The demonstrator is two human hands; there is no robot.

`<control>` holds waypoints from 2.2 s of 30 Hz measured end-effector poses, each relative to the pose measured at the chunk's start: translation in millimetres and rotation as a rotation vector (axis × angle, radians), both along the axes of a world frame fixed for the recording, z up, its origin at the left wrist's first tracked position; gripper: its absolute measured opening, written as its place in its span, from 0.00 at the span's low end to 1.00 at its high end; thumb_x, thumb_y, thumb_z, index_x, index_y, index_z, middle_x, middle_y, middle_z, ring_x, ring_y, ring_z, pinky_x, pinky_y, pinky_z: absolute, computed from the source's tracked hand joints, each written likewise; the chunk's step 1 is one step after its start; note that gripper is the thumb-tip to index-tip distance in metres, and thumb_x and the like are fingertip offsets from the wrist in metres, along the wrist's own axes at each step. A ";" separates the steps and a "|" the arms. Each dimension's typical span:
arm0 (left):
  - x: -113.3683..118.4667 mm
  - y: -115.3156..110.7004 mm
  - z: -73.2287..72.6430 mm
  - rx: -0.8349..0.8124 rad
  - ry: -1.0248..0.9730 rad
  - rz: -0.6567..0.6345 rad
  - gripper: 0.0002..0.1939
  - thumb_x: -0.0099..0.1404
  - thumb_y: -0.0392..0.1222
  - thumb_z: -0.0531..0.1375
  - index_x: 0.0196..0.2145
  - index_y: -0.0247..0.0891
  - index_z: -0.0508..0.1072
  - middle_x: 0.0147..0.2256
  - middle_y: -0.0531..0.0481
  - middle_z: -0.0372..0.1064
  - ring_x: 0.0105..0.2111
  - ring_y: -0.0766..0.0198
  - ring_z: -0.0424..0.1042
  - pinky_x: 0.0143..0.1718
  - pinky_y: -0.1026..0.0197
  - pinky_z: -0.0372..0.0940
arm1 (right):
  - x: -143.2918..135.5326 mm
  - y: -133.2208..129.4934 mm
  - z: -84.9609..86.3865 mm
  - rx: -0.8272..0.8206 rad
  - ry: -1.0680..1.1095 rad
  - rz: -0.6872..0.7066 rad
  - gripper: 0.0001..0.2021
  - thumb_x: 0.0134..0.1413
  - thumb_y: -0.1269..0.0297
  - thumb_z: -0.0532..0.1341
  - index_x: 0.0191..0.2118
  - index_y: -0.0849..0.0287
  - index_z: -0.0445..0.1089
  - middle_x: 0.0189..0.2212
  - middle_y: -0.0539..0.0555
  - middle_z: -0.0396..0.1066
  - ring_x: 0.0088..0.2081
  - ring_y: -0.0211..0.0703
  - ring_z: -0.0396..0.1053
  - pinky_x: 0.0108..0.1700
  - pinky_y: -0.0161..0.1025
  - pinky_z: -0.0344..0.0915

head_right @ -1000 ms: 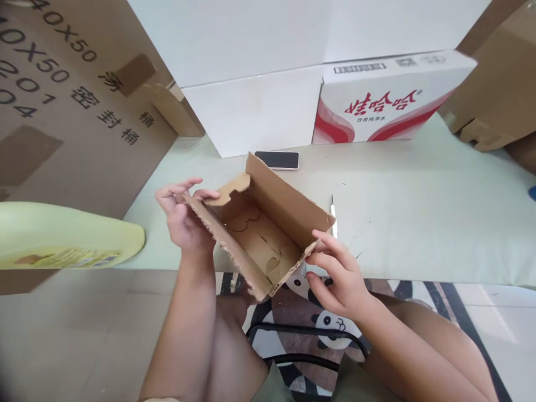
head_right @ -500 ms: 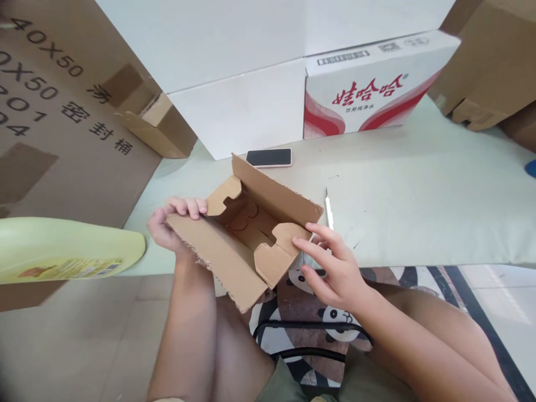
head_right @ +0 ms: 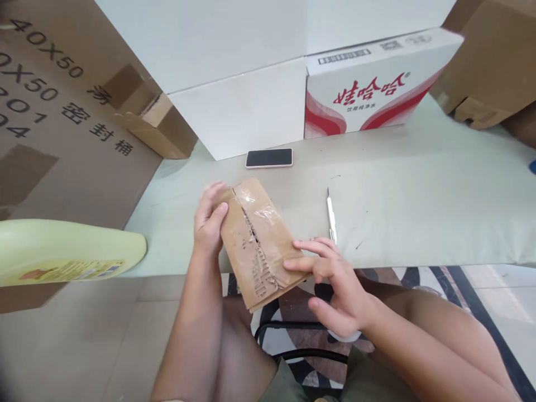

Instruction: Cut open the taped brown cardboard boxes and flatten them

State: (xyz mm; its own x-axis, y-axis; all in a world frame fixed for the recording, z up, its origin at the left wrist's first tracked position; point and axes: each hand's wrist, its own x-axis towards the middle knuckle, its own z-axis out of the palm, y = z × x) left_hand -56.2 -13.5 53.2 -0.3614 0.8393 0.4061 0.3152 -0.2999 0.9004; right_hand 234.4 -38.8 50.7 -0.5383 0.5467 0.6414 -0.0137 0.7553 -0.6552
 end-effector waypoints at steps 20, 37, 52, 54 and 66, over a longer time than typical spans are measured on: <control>-27.9 -7.5 10.8 -0.101 -0.285 0.318 0.14 0.52 0.42 0.59 0.34 0.39 0.82 0.47 0.46 0.77 0.56 0.52 0.68 0.63 0.54 0.57 | -3.2 12.7 -26.8 -0.630 -0.231 -0.144 0.14 0.66 0.59 0.53 0.52 0.55 0.68 0.48 0.60 0.74 0.50 0.52 0.73 0.53 0.55 0.70; 13.3 -25.4 -14.8 -0.589 -0.834 -0.252 0.34 0.47 0.70 0.65 0.40 0.39 0.78 0.39 0.40 0.80 0.41 0.44 0.78 0.42 0.48 0.73 | 2.7 19.6 -25.2 -0.228 -0.127 -0.006 0.35 0.66 0.58 0.57 0.74 0.44 0.43 0.74 0.55 0.44 0.74 0.53 0.36 0.71 0.62 0.45; 8.5 -16.8 -20.2 -0.312 -0.954 -0.013 0.20 0.56 0.58 0.62 0.41 0.44 0.79 0.35 0.52 0.81 0.37 0.55 0.79 0.41 0.55 0.73 | 28.5 58.0 -35.7 -0.195 -0.793 -0.535 0.16 0.60 0.59 0.58 0.50 0.59 0.74 0.51 0.67 0.69 0.51 0.65 0.68 0.51 0.60 0.66; 6.4 -17.8 -23.8 -0.369 -0.903 -0.046 0.23 0.56 0.61 0.62 0.43 0.45 0.78 0.36 0.51 0.81 0.40 0.53 0.79 0.41 0.54 0.73 | 27.1 59.8 -35.7 -0.221 -0.870 -0.531 0.12 0.60 0.62 0.57 0.44 0.59 0.74 0.45 0.66 0.71 0.44 0.59 0.70 0.44 0.52 0.68; 7.3 -21.2 -26.0 -0.451 -0.828 -0.092 0.24 0.53 0.61 0.63 0.43 0.46 0.78 0.37 0.48 0.80 0.39 0.49 0.79 0.38 0.51 0.73 | 31.1 52.8 -7.6 -0.766 0.014 -0.377 0.21 0.64 0.62 0.51 0.59 0.59 0.64 0.27 0.49 0.71 0.21 0.36 0.58 0.25 0.36 0.59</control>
